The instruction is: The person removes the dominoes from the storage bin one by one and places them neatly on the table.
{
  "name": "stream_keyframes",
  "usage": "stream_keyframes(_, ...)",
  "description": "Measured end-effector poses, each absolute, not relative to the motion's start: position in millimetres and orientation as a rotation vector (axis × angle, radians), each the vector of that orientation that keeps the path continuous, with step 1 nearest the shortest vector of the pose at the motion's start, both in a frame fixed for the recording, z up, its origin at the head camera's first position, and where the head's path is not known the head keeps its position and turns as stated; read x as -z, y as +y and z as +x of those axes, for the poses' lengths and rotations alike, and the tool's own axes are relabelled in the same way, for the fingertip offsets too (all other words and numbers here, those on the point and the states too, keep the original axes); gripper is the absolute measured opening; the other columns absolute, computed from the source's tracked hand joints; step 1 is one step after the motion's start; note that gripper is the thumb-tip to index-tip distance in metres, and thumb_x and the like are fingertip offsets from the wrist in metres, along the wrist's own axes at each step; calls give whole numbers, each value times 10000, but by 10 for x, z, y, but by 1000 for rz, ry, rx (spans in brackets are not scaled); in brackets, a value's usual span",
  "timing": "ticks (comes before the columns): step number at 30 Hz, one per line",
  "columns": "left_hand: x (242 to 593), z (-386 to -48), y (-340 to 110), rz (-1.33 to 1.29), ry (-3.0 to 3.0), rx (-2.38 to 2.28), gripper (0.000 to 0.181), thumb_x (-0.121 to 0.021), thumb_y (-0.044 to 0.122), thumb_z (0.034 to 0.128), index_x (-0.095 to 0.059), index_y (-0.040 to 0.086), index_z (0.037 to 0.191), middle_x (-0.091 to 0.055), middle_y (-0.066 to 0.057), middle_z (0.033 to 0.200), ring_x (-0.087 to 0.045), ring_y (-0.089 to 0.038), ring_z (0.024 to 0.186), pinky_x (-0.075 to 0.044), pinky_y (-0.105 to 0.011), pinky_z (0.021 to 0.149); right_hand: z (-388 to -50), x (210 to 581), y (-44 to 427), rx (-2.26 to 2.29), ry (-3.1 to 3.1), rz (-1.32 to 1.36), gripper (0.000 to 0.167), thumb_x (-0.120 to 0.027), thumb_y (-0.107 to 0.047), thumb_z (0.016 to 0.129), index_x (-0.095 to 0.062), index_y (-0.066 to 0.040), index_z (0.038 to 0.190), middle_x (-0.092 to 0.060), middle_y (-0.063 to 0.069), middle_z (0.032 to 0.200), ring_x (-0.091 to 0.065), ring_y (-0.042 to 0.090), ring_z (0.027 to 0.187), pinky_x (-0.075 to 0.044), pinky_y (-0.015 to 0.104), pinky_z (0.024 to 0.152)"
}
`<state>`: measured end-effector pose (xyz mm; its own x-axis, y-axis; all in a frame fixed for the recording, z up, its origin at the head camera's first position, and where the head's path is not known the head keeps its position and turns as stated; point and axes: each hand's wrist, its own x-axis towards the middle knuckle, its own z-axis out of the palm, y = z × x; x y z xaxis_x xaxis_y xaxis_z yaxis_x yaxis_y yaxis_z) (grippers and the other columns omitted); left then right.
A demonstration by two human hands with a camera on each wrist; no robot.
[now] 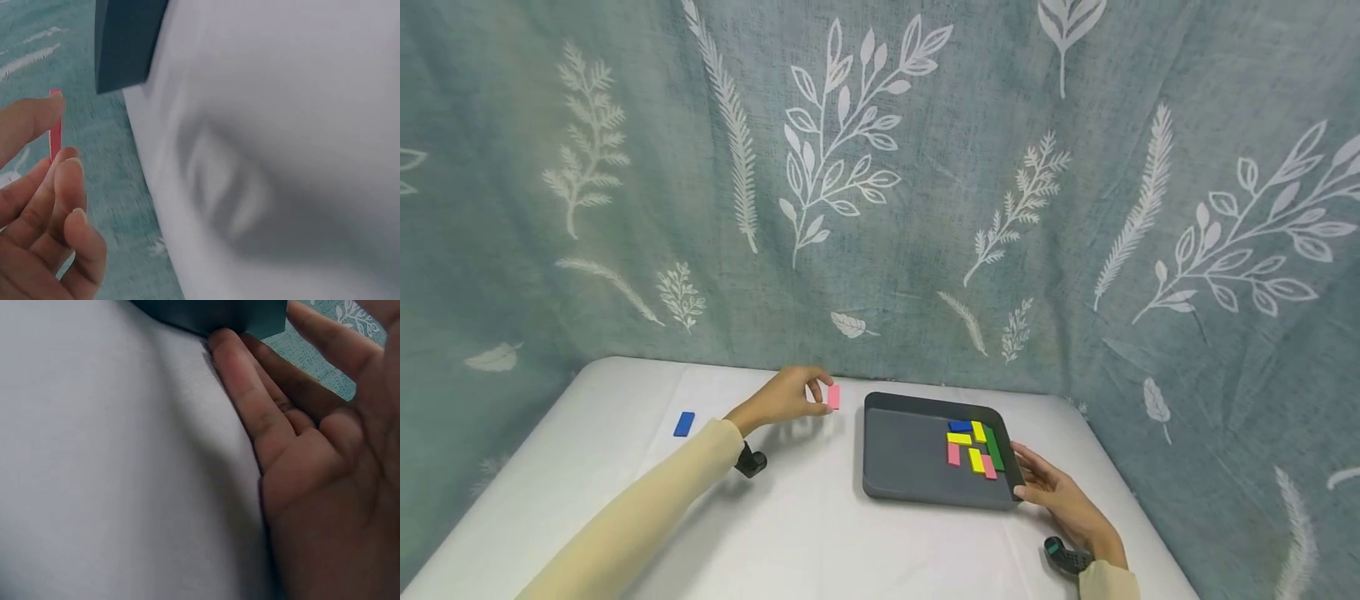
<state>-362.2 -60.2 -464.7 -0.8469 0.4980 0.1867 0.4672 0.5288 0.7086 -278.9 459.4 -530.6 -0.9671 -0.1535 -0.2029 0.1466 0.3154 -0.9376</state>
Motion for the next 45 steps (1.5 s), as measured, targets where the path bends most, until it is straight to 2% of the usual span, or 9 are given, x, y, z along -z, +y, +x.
stream_keyframes(2, 4698, -3606, -665, 842, 2705, -1248, 466, -830, 220, 889, -656, 46, 1285, -669, 11, 934, -584, -140, 618, -506, -332, 653, -2777, 5323, 4602, 1697, 2319, 8, 806, -781, -192, 938, -351, -263, 1615, -331, 167, 1627, -458, 332, 1385, -423, 486, 1102)
stream_keyframes(8, 4787, -3566, -874, 753, 2726, -1239, 459, -836, 246, 889, -662, 77, 1279, -666, 30, 911, -596, -157, 675, -503, -350, 666, -2775, 5333, 4611, 1684, 2303, -1, 820, -786, -210, 934, -339, -270, 1619, -293, 165, 1648, -413, 361, 1427, -418, 513, 1104)
stream_keyframes(20, 4683, -3549, -1259, 669, 2775, -1200, 461, -820, 203, 900, -643, 50, 1297, -668, 3, 937, -592, -168, 661, -503, -345, 646, -2851, 5295, 4604, 1677, 2314, -34, 813, -767, -203, 951, -321, -280, 1626, -290, 115, 1658, -414, 332, 1423, -430, 471, 1096)
stream_keyframes(27, 4671, -3495, -1452, 627, 2810, -1177, 455, -817, 206, 900, -645, 53, 1292, -660, 4, 926, -582, -170, 653, -493, -347, 630, -2855, 5303, 4600, 1620, 2365, 28, 830, -780, -275, 940, -315, -288, 1627, -284, 121, 1662, -405, 351, 1424, -353, 578, 1133)
stream_keyframes(35, 4704, -3477, -1600, 656, 2836, -1169, 451, -823, 233, 895, -652, 48, 1269, -660, 19, 900, -553, -150, 632, -479, -310, 596, -2819, 5313, 4584, 1661, 2353, 64, 805, -771, -278, 946, -332, -263, 1620, -317, 117, 1646, -423, 355, 1421, -330, 605, 1136)
stream_keyframes(45, 4684, -3457, -1818, 651, 2840, -1142, 461, -807, 224, 909, -644, 51, 1304, -648, 11, 929, -556, -163, 661, -493, -315, 596, -2835, 5315, 4563, 1696, 2333, 35, 775, -747, -236, 964, -335, -226, 1619, -330, 107, 1640, -443, 342, 1405, -370, 541, 1132)
